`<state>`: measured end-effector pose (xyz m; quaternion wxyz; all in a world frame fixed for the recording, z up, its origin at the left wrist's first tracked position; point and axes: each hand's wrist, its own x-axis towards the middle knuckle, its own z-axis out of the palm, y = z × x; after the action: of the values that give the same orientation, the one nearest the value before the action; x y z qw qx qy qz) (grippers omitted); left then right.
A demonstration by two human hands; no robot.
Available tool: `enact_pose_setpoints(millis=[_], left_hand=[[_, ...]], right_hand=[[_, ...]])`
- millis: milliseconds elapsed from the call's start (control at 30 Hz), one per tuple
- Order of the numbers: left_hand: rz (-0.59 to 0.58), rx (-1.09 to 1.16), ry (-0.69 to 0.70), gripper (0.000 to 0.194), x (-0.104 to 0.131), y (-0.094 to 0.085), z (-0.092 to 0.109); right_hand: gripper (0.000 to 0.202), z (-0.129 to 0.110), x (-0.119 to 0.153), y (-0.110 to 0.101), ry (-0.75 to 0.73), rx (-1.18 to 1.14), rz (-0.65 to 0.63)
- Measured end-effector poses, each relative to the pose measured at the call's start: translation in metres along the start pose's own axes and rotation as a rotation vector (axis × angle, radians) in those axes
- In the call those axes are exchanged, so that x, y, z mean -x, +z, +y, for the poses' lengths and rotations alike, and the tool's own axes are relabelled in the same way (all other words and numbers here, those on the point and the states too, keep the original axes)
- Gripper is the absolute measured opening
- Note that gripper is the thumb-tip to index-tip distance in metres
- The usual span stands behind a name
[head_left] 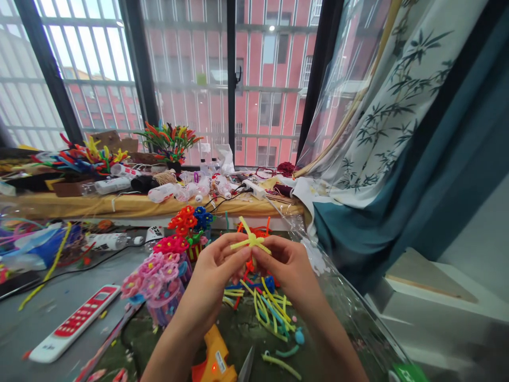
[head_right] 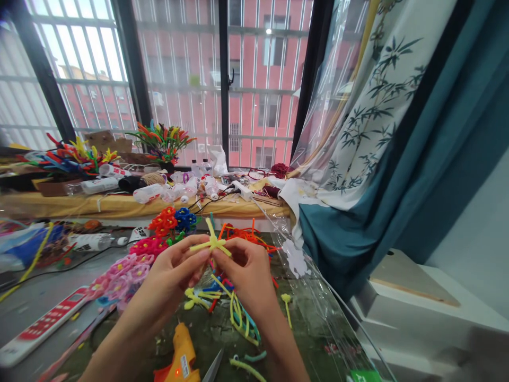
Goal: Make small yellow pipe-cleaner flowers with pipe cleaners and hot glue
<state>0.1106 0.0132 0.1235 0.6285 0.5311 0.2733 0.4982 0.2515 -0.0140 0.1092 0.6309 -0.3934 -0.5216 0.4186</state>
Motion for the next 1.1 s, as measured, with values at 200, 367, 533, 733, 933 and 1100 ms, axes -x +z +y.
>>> enact_pose_setpoints(millis=[200,367,533,733,933,1100], left_hand=[[0.056,-0.184,0.061,0.027,0.002,0.001,-0.001],[0.049,-0.312,0.137,0.026,0.001,-0.002,0.002],[0.039,-0.314,0.060,0.039,-0.001,-0.002,0.001],[0.119,-0.383,0.071,0.045,0.000,-0.004,0.001],[0.102,-0.389,0.068,0.043,0.003,-0.003,0.005],[0.078,-0.341,0.032,0.044,0.003,-0.005,0.007]], right_hand=[[0.019,-0.003,0.003,0.000,-0.053,0.288,-0.084],[0.018,-0.013,0.009,0.004,-0.102,0.533,-0.107],[0.025,-0.012,0.010,0.003,-0.039,0.488,-0.158],[0.022,-0.007,0.007,0.001,-0.063,0.451,-0.081],[0.022,-0.007,0.006,-0.003,-0.099,0.419,0.000],[0.024,-0.008,0.006,-0.006,-0.068,0.253,-0.024]])
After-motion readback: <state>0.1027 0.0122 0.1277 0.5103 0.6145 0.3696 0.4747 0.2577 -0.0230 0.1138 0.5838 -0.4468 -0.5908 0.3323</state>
